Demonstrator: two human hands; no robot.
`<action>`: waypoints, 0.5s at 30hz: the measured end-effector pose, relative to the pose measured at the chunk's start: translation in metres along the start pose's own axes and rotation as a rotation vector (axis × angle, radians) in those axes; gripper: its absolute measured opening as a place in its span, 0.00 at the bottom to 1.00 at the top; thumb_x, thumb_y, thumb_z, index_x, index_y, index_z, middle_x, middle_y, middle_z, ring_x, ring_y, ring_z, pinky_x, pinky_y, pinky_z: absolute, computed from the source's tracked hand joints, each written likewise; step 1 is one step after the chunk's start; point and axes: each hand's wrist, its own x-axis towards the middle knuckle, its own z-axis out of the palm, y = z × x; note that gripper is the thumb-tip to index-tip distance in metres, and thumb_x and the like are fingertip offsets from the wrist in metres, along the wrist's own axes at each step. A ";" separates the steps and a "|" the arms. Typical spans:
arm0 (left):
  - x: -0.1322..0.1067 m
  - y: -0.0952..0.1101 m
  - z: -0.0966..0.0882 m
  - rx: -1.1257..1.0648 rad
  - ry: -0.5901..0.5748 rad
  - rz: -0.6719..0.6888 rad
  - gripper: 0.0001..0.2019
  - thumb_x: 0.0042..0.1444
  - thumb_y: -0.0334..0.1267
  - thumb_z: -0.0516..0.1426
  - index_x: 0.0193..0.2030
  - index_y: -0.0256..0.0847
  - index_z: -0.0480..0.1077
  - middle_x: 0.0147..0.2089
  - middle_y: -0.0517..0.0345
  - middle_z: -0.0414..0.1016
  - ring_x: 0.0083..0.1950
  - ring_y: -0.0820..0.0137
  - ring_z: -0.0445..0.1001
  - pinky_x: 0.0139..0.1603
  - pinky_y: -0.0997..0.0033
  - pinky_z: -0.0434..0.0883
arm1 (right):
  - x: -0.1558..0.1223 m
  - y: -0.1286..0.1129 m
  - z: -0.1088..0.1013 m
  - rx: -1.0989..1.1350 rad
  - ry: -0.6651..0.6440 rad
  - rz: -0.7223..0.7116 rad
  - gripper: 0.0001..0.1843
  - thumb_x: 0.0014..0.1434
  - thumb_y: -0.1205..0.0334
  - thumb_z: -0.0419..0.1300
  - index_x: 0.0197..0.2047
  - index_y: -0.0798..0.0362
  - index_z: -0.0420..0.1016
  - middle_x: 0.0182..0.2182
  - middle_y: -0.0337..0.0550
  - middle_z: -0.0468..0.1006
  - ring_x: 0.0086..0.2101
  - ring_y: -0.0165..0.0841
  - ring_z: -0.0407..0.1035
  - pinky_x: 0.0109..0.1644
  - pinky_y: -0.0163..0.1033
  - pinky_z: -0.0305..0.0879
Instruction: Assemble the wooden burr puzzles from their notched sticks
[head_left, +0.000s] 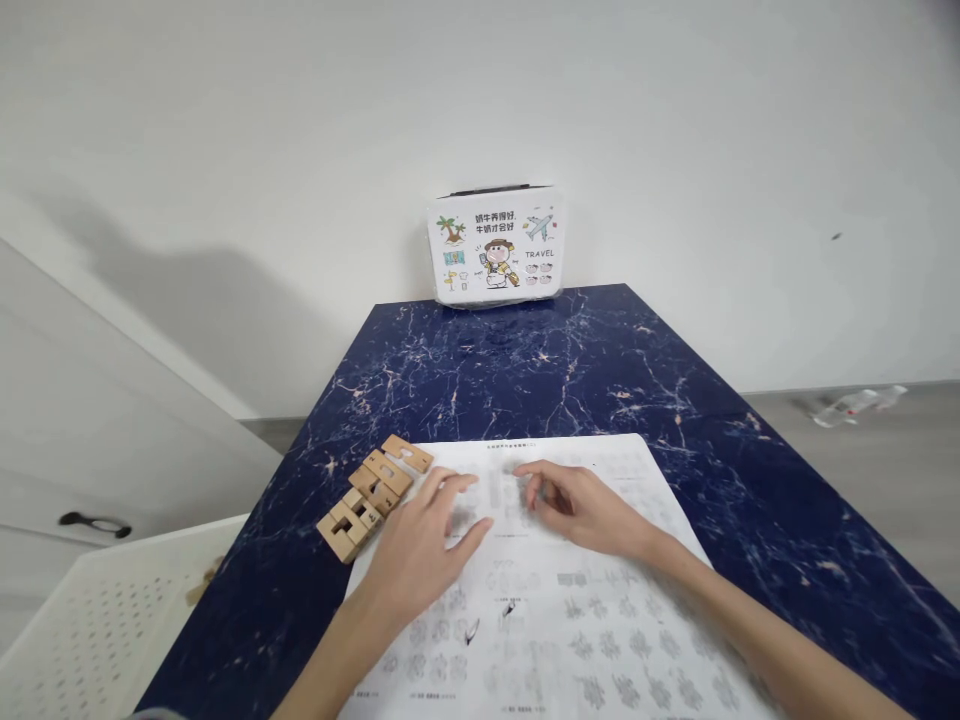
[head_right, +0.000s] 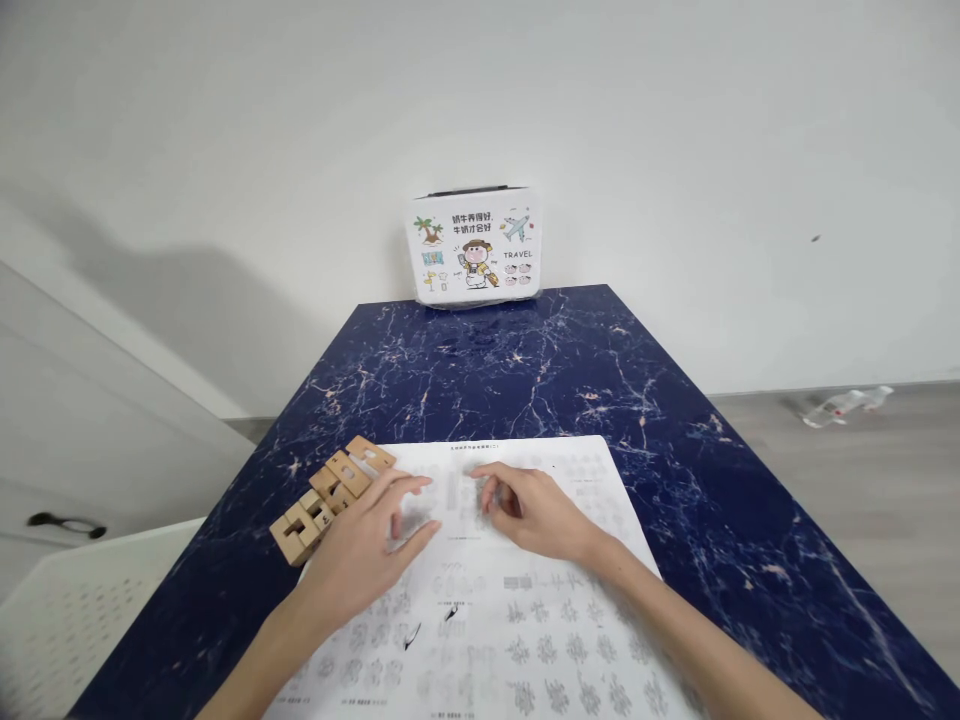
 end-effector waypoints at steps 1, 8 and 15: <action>0.010 0.003 0.005 -0.014 -0.033 0.029 0.13 0.66 0.45 0.58 0.54 0.46 0.71 0.51 0.57 0.77 0.30 0.70 0.75 0.40 0.64 0.74 | 0.000 0.000 0.000 0.001 0.002 -0.002 0.25 0.59 0.70 0.57 0.59 0.47 0.73 0.37 0.38 0.82 0.25 0.29 0.63 0.30 0.37 0.60; 0.049 -0.003 0.032 -0.013 -0.109 0.196 0.04 0.67 0.39 0.58 0.44 0.45 0.73 0.27 0.66 0.75 0.29 0.67 0.75 0.31 0.69 0.63 | 0.001 0.001 0.000 0.011 0.010 0.004 0.26 0.57 0.72 0.57 0.58 0.46 0.74 0.37 0.37 0.82 0.25 0.29 0.63 0.30 0.36 0.61; 0.040 -0.015 0.044 0.001 -0.030 0.265 0.04 0.67 0.35 0.56 0.42 0.44 0.72 0.28 0.66 0.75 0.27 0.70 0.73 0.32 0.69 0.62 | 0.002 0.002 0.001 0.014 0.016 0.014 0.27 0.56 0.73 0.57 0.58 0.46 0.75 0.36 0.35 0.82 0.25 0.29 0.65 0.30 0.36 0.60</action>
